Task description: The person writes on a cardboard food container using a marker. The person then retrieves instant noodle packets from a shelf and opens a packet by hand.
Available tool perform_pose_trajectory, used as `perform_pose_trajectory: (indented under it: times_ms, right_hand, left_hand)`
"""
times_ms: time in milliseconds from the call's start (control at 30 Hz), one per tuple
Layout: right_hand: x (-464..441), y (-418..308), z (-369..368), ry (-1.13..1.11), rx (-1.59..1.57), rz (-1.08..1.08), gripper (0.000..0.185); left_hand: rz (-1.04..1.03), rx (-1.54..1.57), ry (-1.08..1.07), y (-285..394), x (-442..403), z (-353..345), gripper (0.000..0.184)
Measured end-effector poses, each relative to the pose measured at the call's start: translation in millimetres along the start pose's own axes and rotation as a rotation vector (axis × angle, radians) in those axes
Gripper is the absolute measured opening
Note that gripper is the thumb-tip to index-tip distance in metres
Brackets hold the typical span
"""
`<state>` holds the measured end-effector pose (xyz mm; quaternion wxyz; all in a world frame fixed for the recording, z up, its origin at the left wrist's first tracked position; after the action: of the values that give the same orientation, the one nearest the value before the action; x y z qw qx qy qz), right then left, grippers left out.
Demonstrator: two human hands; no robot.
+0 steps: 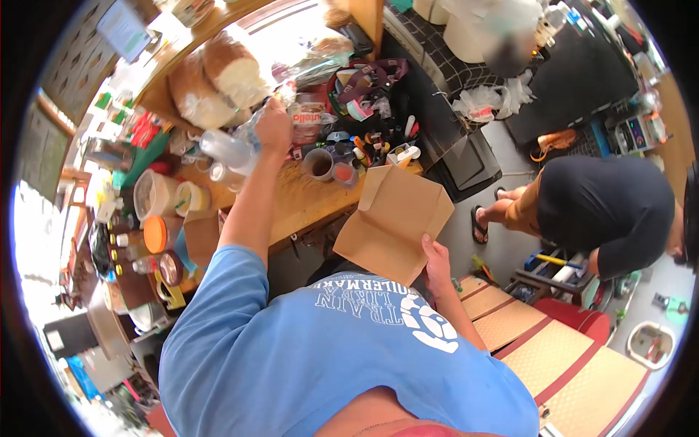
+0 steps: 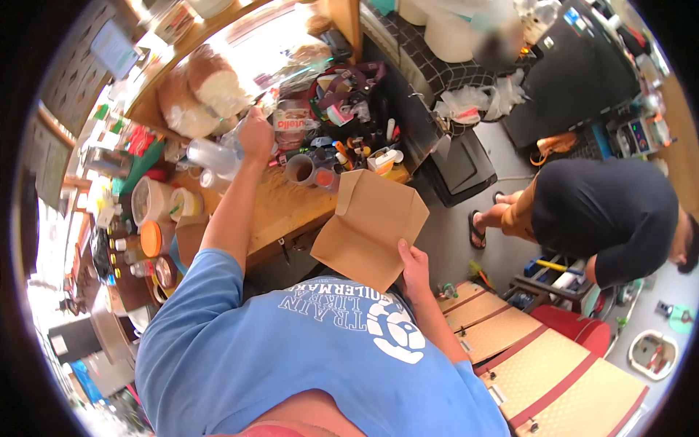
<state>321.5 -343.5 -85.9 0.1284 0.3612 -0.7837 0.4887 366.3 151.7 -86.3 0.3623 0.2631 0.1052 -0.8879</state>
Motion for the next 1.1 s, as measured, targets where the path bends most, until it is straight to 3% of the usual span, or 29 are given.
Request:
perform_pose_trajectory:
  times_ms: [133, 267, 400, 633, 933, 1100]
  right_hand:
    - [-28.9, 2.6, 29.0, -0.126, 0.263, 0.042, 0.033]
    - [-26.4, -21.6, -13.9, -0.192, 0.367, 0.168, 0.027]
    - [-42.4, -17.6, -28.1, -0.337, 0.516, 0.146, 0.022]
    - [-65.0, 20.0, -90.3, -0.591, 0.721, 0.258, 0.018]
    - [-81.1, 85.1, -208.6, -0.648, 0.439, 0.148, 0.021]
    - [-92.2, 110.8, -250.1, -0.574, 0.463, 0.224, 0.026]
  left_hand:
    - [0.033, 0.113, 0.074, 2.6, 40.8, 77.1, 0.014]
    - [0.199, 0.286, 0.161, -6.3, 115.3, 161.3, 0.01]
    - [0.59, 0.577, -0.023, -26.4, 212.2, 203.9, 0.011]
    - [0.902, 0.702, -0.1, -52.8, 348.3, 245.9, 0.014]
    - [0.915, 0.637, -0.075, -103.8, 392.4, 306.4, 0.009]
    - [0.885, 0.712, -0.1, -155.2, 395.5, 319.4, 0.009]
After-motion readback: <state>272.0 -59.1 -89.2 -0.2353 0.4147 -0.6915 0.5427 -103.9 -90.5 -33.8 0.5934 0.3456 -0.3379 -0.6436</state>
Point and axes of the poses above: each hand's wrist, its own x-axis away from the middle knuckle, its own z-axis out of the back of the hand, y = z × x, the point moved 2 cm from there along -x, towards the middle knuckle, and after that the axes turned 8 degrees about -x, right-handed, at the moved point
